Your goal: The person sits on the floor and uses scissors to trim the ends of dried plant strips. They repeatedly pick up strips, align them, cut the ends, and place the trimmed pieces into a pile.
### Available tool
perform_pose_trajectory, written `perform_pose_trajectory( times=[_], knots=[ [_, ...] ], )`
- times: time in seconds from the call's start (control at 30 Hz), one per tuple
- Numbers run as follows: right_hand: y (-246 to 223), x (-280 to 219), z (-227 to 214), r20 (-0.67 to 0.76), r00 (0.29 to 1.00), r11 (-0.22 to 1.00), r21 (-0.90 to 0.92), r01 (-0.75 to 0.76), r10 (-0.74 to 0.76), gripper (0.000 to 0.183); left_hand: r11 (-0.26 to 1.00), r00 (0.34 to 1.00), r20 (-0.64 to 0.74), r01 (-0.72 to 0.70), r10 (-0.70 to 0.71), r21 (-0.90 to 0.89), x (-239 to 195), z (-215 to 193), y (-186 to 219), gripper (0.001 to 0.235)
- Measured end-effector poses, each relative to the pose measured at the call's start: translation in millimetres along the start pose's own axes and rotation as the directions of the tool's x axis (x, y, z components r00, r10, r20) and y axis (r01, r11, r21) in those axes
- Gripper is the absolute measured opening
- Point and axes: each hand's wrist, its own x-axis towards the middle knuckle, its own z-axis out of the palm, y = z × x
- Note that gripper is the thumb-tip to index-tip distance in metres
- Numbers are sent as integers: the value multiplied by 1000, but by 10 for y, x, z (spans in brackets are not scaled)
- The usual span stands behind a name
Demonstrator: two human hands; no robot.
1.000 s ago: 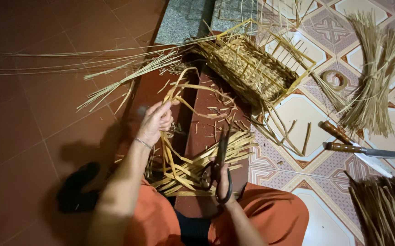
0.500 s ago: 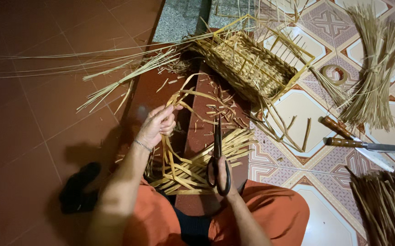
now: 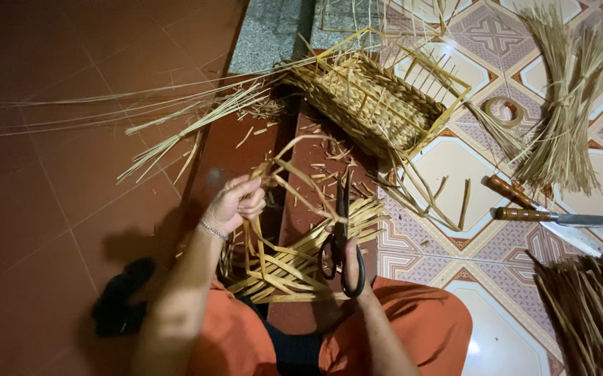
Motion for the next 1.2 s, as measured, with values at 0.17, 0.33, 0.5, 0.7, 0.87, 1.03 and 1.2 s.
perform_pose_trajectory(
  times=[0.17, 0.33, 0.5, 0.7, 0.87, 1.03, 1.2],
  knots=[
    [-55, 13, -91, 86, 992, 995, -29, 100, -97, 82, 992, 995, 95, 6, -18, 123, 13, -58, -100, 36],
    [-72, 58, -116, 7, 979, 978, -39, 203, -203, 86, 993, 987, 146, 56, -72, 108, -12, -38, -143, 42],
    [-96, 17, -172, -79, 988, 991, -10, 133, -134, 82, 970, 985, 32, 162, -170, 182, -7, 80, -116, 32],
    [-219, -33, -136, -261, 960, 992, -98, 75, -99, 76, 934, 970, -63, 242, -234, 262, 15, 221, -47, 31],
    [-313, -61, -138, -274, 958, 996, 17, 90, -81, 68, 933, 961, -160, 262, -227, 247, 13, 334, -4, 32],
    [-247, -34, -193, -146, 989, 988, -150, -29, 7, 51, 957, 966, -215, 189, -141, 220, 17, 421, 25, 26],
    [-135, -80, -176, 56, 998, 945, -323, 45, -29, 50, 953, 956, -259, 199, -138, 227, 20, 405, 18, 22]
  ],
)
